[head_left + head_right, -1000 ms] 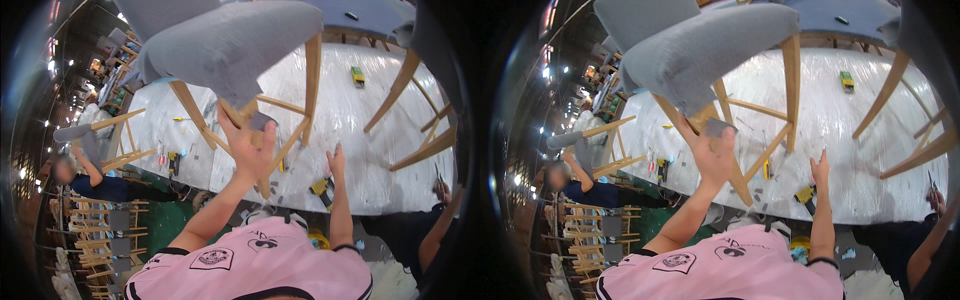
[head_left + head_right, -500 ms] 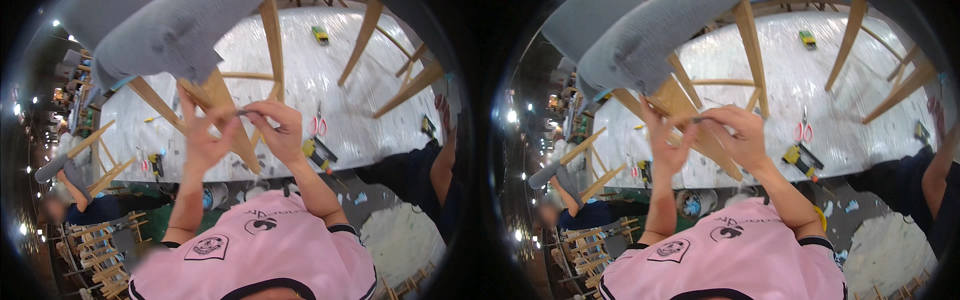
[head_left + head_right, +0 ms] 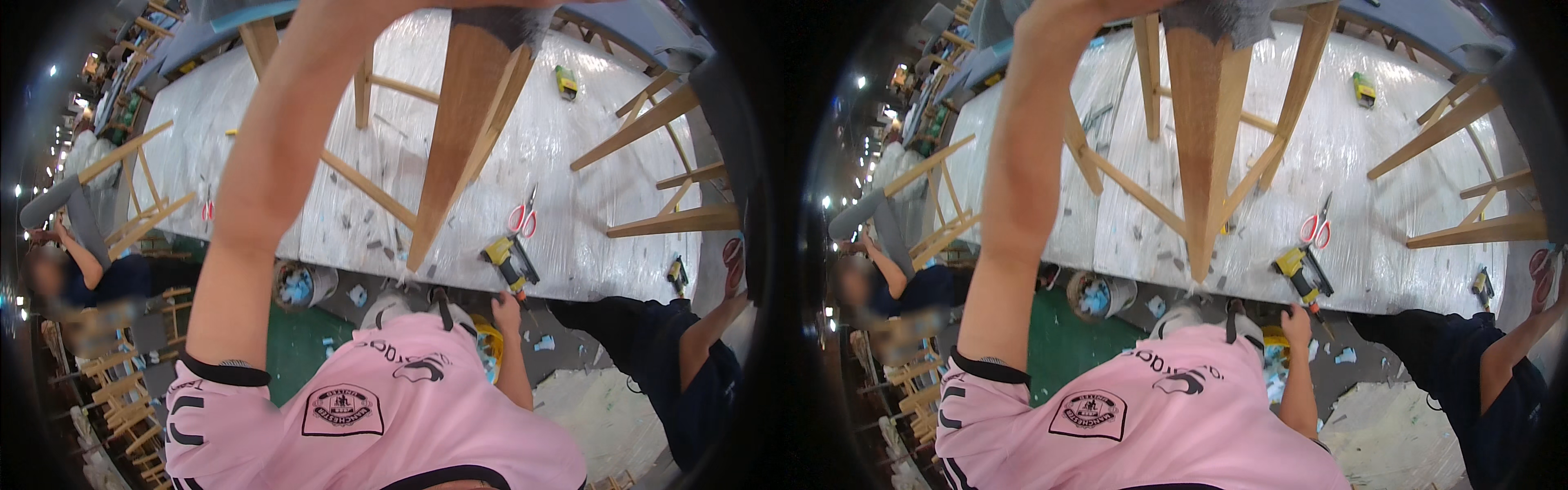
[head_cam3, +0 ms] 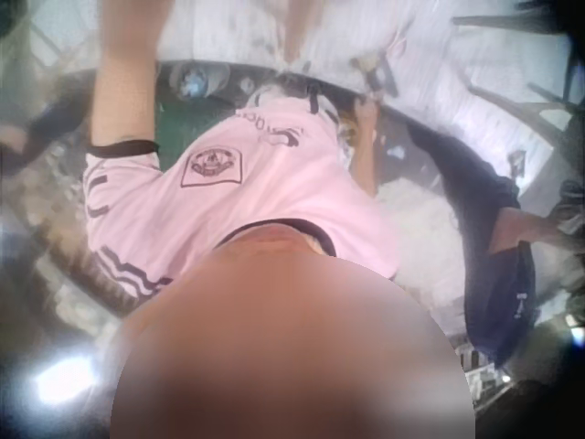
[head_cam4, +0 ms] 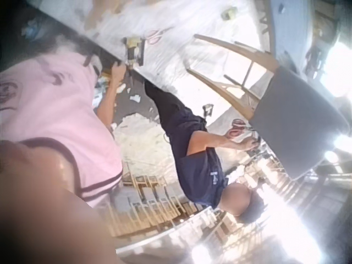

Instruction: The person upholsters a wooden chair by stretching gray fabric over the seat, trimming excess with scissors, tucking edges with a flat tool, and securing the fabric using a pneumatic staple gun. The process is repeated around the seat perimeter.

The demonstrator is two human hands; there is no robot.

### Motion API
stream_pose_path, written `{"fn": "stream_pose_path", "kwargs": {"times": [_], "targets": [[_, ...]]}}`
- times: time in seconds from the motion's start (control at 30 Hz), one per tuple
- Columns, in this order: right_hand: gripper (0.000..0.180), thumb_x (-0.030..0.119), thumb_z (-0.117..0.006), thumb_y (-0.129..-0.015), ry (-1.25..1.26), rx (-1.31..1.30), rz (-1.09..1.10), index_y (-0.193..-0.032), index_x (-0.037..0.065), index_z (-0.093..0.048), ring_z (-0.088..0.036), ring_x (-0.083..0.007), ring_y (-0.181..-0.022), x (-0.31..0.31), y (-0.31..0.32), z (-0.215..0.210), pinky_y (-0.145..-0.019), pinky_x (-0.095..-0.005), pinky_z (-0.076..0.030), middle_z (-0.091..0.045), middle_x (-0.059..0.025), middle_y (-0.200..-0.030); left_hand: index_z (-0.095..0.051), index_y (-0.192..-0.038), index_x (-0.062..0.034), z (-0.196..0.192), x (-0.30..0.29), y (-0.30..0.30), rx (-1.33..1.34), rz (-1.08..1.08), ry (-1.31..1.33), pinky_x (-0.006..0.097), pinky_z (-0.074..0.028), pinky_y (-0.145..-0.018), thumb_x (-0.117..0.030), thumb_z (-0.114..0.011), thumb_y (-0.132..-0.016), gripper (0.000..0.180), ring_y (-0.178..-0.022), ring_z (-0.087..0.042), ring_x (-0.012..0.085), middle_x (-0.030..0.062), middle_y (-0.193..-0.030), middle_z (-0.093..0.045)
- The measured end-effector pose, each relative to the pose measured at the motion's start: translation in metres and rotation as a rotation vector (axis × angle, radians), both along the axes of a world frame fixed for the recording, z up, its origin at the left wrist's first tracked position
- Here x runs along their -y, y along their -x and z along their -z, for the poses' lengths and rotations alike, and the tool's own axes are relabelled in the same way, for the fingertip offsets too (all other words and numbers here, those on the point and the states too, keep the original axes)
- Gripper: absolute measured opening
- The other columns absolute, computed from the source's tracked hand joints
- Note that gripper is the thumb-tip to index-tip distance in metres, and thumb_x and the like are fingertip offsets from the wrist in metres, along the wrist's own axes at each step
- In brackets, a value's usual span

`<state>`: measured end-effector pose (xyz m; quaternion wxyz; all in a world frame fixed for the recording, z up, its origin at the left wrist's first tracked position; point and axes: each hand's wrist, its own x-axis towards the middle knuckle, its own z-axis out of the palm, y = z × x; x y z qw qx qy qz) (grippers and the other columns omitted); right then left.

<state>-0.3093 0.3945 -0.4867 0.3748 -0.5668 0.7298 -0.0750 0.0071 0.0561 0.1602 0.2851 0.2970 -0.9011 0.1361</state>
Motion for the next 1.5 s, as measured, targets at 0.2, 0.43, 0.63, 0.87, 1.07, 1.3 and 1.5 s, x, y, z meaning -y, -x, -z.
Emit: {"fn": "stream_pose_path", "kwargs": {"times": [0.2, 0.43, 0.63, 0.87, 1.07, 1.3, 1.5], "targets": [[0.056, 0.032, -0.064, -0.094, 0.092, 0.104, -0.178, -0.144, 0.010, -0.055, -0.063, -0.0396, -0.121, 0.196, -0.168, -0.020, -0.101, -0.0493, -0.051, -0.063, -0.0229, -0.136, -0.073, -0.109, 0.0016, 0.016, 0.009, 0.021, -0.089, 0.024, -0.007, 0.045, -0.055, -0.092, -0.030, -0.061, -0.081, 0.044, -0.098, -0.071, 0.0375, 0.0232, -0.107, -0.073], [0.065, 0.038, -0.066, -0.093, 0.214, 0.122, -0.069, -0.147, 0.005, -0.049, -0.062, -0.0430, -0.117, 0.256, -0.261, 0.060, -0.095, -0.0521, -0.054, -0.061, -0.0247, -0.128, -0.077, -0.110, -0.0107, 0.023, 0.031, 0.025, -0.091, 0.089, 0.113, 0.038, -0.057, -0.087, -0.026, -0.068, -0.085, 0.031, -0.092, -0.074, 0.0282, 0.0099, -0.107, -0.077], [0.075, 0.008, -0.069, -0.088, -0.071, 1.189, 0.225, -0.157, 0.009, -0.038, -0.067, -0.0355, -0.104, 0.203, -0.213, 0.058, -0.092, -0.0439, -0.056, -0.062, -0.0173, -0.129, -0.072, -0.114, 0.0027, 0.023, 0.033, 0.013, -0.229, 0.124, -0.206, 0.040, -0.050, -0.102, -0.042, -0.044, -0.104, 0.054, -0.115, -0.067, 0.0375, 0.0224, -0.122, -0.071], [0.073, 0.000, -0.064, -0.091, -0.240, 1.668, 0.466, -0.157, 0.009, -0.034, -0.066, -0.0196, -0.089, 0.062, -0.109, -0.089, -0.084, -0.0360, -0.057, -0.059, -0.0072, -0.111, -0.071, -0.118, 0.0001, 0.013, 0.028, 0.031, -0.116, 0.118, -0.113, 0.041, -0.048, -0.104, -0.037, -0.061, -0.097, 0.044, -0.118, -0.066, 0.0366, 0.0207, -0.124, -0.071], [0.058, 0.015, -0.058, -0.104, 0.299, 1.350, 0.369, -0.157, 0.008, -0.035, -0.055, -0.0085, -0.062, 0.109, -0.098, -0.210, -0.055, -0.0241, -0.049, -0.058, -0.0052, -0.098, -0.069, -0.122, -0.0027, 0.029, 0.016, 0.029, -0.102, -0.042, -0.051, 0.040, -0.051, -0.099, -0.028, -0.072, -0.087, 0.043, -0.112, -0.067, 0.0337, 0.0201, -0.120, -0.070], [0.059, 0.045, -0.050, -0.109, 0.693, 1.268, 0.188, -0.153, 0.005, -0.047, -0.044, -0.0013, -0.055, 0.166, -0.085, -0.319, -0.050, -0.0181, -0.037, -0.063, -0.0056, -0.089, -0.065, -0.129, -0.0029, 0.017, -0.009, 0.030, 0.086, -0.018, -0.143, 0.039, -0.048, -0.104, -0.016, -0.072, -0.089, 0.043, -0.122, -0.061, 0.0304, 0.0185, -0.132, -0.062], [0.052, 0.037, -0.054, -0.109, 0.635, 1.444, 0.124, -0.150, 0.005, -0.053, -0.048, -0.0025, -0.060, 0.161, -0.086, -0.331, -0.054, -0.0193, -0.040, -0.063, -0.0039, -0.092, -0.057, -0.138, -0.0030, 0.006, -0.018, 0.031, 0.248, -0.031, -0.164, 0.042, -0.041, -0.113, -0.015, -0.072, -0.085, 0.056, -0.134, -0.052, 0.0344, 0.0212, -0.142, -0.054]]}}
